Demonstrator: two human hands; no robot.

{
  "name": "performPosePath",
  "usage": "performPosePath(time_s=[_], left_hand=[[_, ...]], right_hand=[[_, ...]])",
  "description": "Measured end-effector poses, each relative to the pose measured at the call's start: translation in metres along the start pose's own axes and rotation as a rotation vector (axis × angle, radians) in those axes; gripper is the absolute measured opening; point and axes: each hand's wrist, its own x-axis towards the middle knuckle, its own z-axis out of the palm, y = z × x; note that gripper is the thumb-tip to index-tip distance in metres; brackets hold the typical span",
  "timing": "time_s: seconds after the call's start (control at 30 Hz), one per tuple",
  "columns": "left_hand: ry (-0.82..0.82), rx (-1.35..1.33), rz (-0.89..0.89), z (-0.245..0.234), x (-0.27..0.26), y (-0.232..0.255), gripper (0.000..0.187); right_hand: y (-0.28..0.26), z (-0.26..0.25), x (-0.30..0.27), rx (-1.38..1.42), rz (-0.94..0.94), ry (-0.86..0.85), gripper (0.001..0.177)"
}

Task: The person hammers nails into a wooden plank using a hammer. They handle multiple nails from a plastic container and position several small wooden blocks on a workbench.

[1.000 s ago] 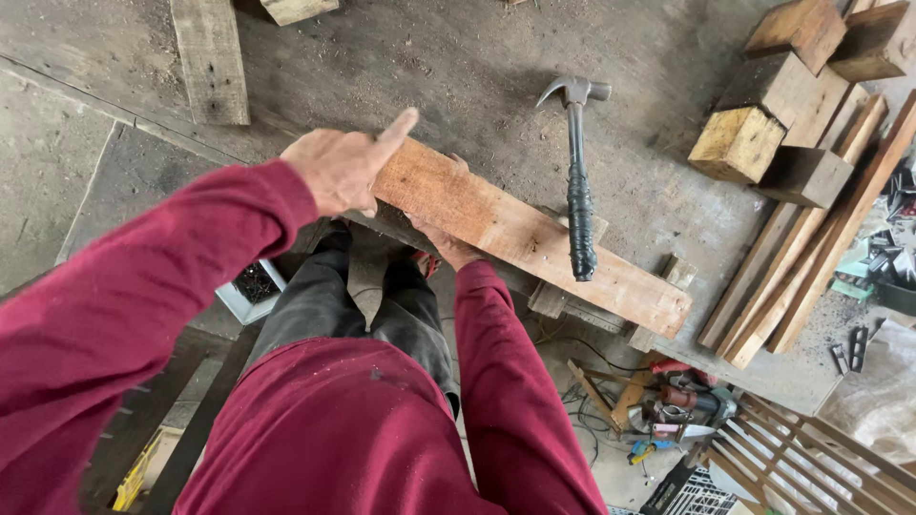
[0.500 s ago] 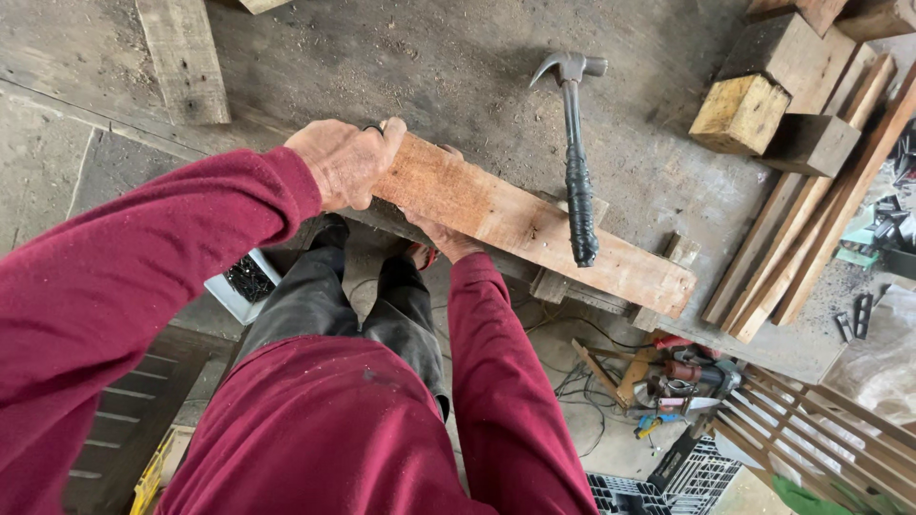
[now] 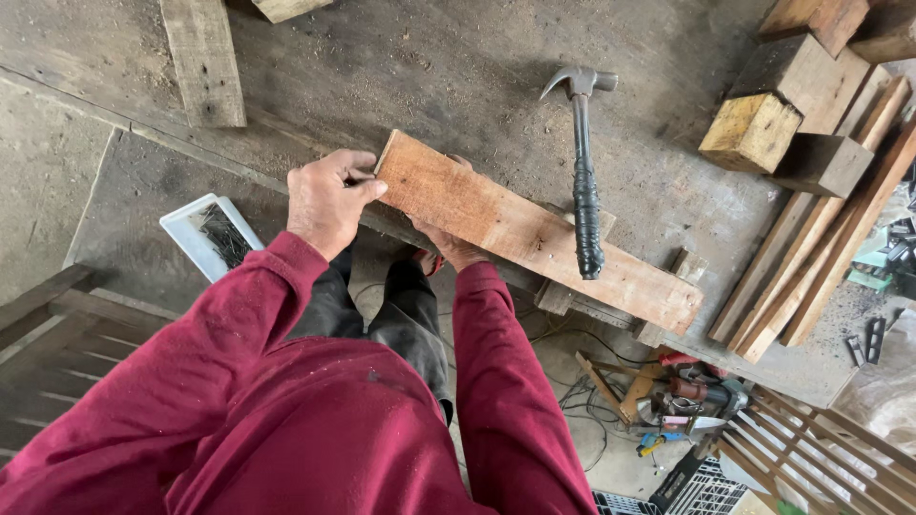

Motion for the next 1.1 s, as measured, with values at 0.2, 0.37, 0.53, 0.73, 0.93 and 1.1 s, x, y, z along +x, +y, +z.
performPosePath(time_s=[0.2, 0.37, 0.53, 0.73, 0.93, 1.1], left_hand=[[-0.006, -0.133, -0.07, 0.0, 0.0, -0.005, 0.029], [-0.028, -0.16, -0.042, -0.003, -0.004, -0.006, 0.025], [-0.026, -0.163, -0.062, -0.004, -0.006, -0.005, 0.024], [-0.031, -0.225, -0.06, -0.003, -0.005, -0.009, 0.024], [-0.041, -0.17, -0.07, -0.006, -0.003, -0.007, 0.023], [-0.008, -0.402, -0.221, -0.002, -0.003, -0.022, 0.025]], right_hand=[[0.014, 0.009, 0.001, 0.046, 0.026, -0.02, 0.095], [0.021, 0.007, -0.002, 0.104, -0.012, -0.018, 0.101], [0.013, 0.0, -0.001, 0.211, 0.01, -0.042, 0.102], [0.009, 0.006, 0.002, 0.112, 0.011, -0.01, 0.095], [0.018, 0.011, 0.001, -0.057, 0.047, -0.024, 0.092], [0.012, 0.011, -0.001, 0.305, 0.011, -0.007, 0.107]])
